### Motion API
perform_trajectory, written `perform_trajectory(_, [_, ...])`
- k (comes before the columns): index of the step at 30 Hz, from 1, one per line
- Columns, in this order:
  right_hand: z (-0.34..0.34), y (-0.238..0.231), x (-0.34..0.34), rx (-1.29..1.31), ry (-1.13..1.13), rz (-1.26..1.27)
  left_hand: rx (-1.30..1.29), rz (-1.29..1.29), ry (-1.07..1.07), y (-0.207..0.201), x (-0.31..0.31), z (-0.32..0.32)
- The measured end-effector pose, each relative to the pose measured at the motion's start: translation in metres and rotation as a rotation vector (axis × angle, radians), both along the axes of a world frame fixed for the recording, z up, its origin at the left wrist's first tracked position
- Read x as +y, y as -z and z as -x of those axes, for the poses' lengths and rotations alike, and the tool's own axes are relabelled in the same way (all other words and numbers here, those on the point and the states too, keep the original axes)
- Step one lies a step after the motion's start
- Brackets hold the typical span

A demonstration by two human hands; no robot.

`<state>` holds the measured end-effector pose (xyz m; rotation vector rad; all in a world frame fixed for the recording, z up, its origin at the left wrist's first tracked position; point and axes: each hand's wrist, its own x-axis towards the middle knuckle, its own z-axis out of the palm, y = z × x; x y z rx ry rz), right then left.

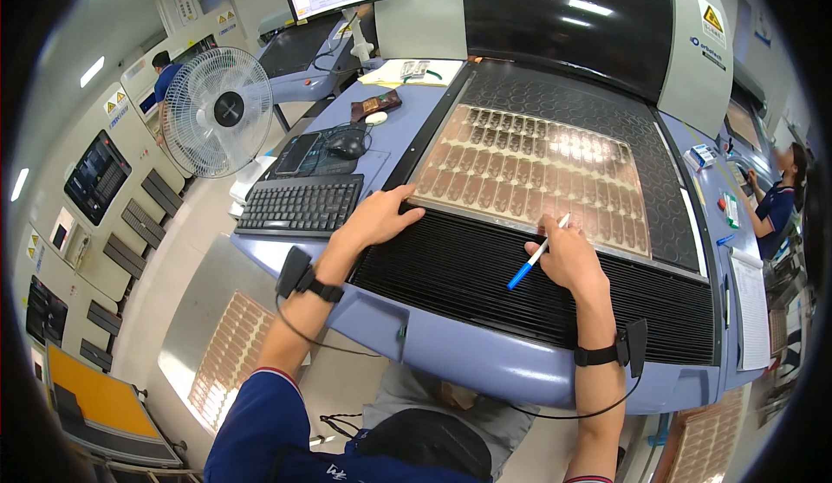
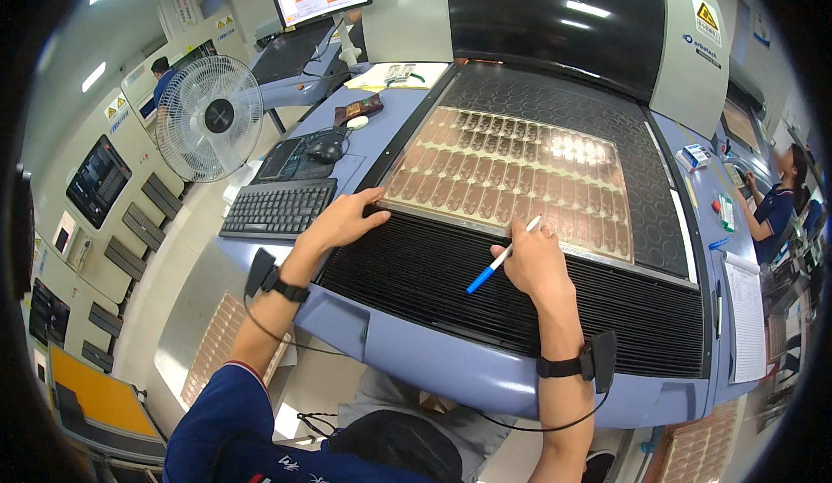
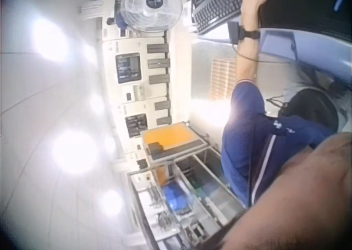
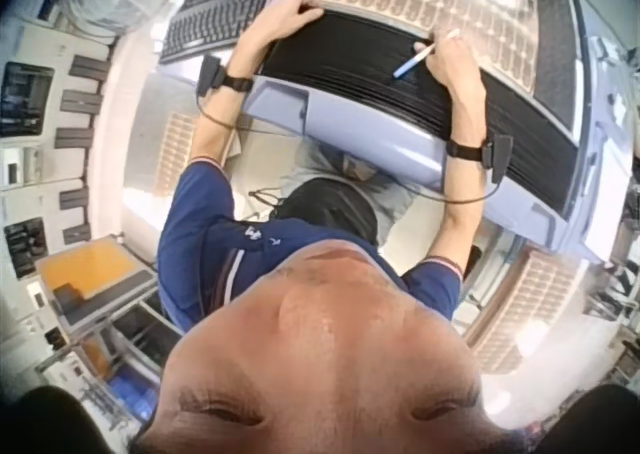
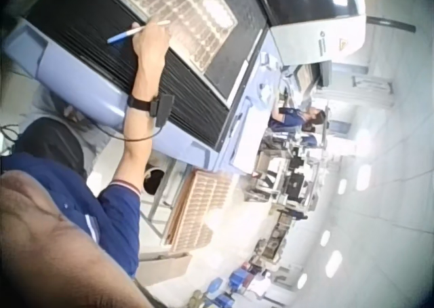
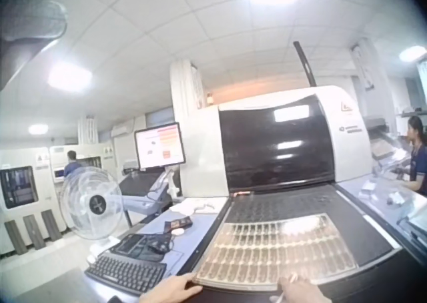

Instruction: Inspecting and marking defects on copper circuit board panels using a blue pen.

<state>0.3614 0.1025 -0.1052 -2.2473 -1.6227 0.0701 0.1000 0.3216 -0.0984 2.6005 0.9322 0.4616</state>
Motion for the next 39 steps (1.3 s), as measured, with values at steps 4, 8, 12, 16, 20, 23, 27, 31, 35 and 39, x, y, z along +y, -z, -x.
perform_trajectory(4, [-0.003,0.001,-0.005,-0.006,0.013,-0.012,-0.203,0.025,-0.055,-0.022,-0.044,0.04])
perform_trajectory(8, [0.0,-0.006,0.001,0.028,0.017,0.041,-0.404,0.055,-0.21,-0.017,-0.047,0.09])
perform_trajectory(12, [-0.004,-0.002,0.0,0.031,0.017,0.006,-0.377,-0.065,-0.369,-0.01,-0.037,0.125])
perform_trajectory(16, [-0.002,-0.004,0.0,0.055,0.002,-0.016,-0.131,-0.522,-0.69,0.013,-0.007,0.164])
perform_trajectory(20, [-0.001,0.0,-0.001,0.078,0.02,0.023,-0.072,-0.518,-0.735,0.037,0.017,0.187])
perform_trajectory(23, [0.0,0.001,-0.005,0.074,0.031,0.024,-0.195,-0.547,-0.696,0.027,0.018,0.182])
perform_trajectory(27, [-0.003,0.006,-0.006,-0.056,0.053,-0.036,-0.399,-0.24,-0.5,0.002,-0.001,0.135])
perform_trajectory(31, [0.006,-0.012,0.0,0.047,-0.014,-0.104,-0.701,0.219,-0.152,0.002,-0.022,0.059])
perform_trajectory(35, [0.032,-0.027,0.005,0.205,-0.167,-0.424,-0.556,0.371,0.178,-0.014,-0.065,-0.023])
perform_trajectory(39, [0.047,-0.025,0.014,0.149,-0.308,-0.446,-0.512,0.229,0.36,-0.014,-0.068,-0.068])
